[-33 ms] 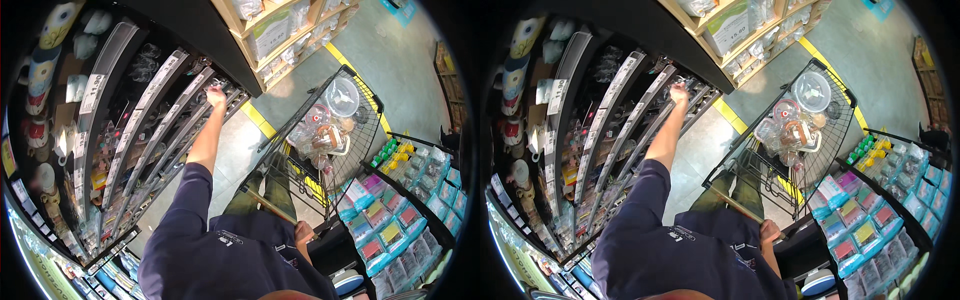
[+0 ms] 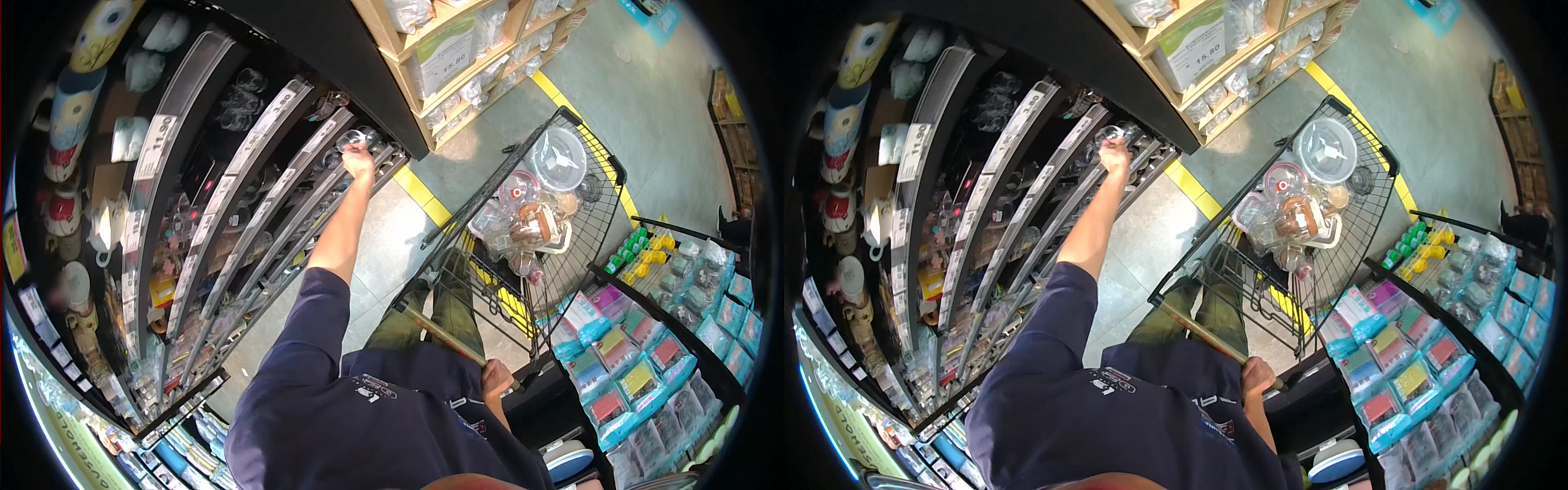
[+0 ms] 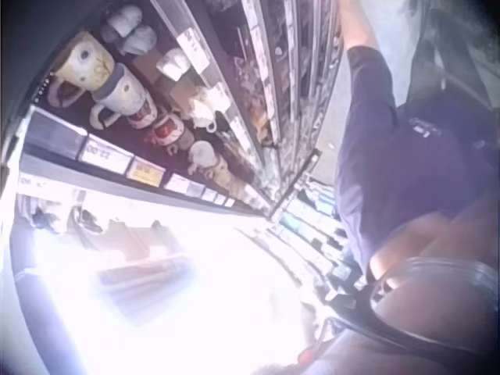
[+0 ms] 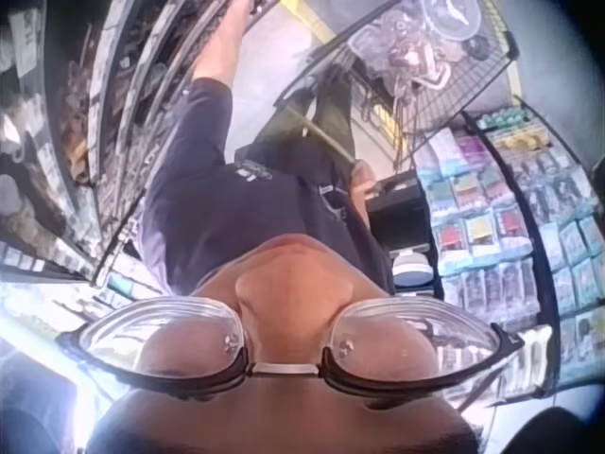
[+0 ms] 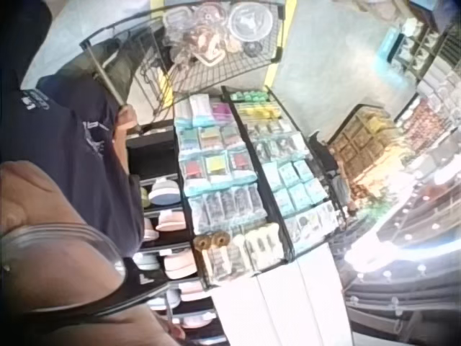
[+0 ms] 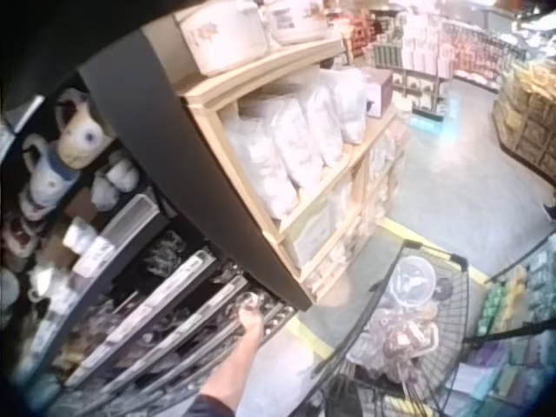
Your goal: Picking up various household storage and kitchen items from store shelves and placing them into a shopping cart.
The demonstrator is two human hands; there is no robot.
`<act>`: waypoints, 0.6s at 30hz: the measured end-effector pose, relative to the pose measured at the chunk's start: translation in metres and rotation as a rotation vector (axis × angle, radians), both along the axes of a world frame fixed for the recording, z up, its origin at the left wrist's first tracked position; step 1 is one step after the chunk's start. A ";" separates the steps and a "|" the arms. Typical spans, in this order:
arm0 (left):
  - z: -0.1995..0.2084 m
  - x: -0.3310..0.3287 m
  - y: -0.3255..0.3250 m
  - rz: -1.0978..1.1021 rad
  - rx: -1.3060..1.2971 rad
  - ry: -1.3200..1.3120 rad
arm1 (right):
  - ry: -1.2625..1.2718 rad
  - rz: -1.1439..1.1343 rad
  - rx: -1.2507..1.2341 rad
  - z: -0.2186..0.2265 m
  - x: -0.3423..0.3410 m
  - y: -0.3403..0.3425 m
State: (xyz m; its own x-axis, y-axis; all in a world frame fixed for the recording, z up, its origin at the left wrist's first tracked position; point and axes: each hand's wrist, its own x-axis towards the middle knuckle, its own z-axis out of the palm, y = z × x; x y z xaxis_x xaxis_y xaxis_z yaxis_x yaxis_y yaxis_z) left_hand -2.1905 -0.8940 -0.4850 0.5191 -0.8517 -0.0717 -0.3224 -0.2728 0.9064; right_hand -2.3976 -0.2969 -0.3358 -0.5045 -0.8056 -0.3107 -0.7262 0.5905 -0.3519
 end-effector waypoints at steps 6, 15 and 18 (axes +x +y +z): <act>0.098 -0.060 0.135 -0.366 0.200 0.591 | -0.034 -0.035 0.134 0.012 0.005 -0.003; 0.229 -0.037 0.294 -1.367 0.214 0.445 | -0.357 -0.199 -0.632 0.118 0.023 -0.129; 0.255 -0.030 0.311 -1.571 0.162 0.311 | -0.097 0.062 -0.617 0.170 0.035 -0.155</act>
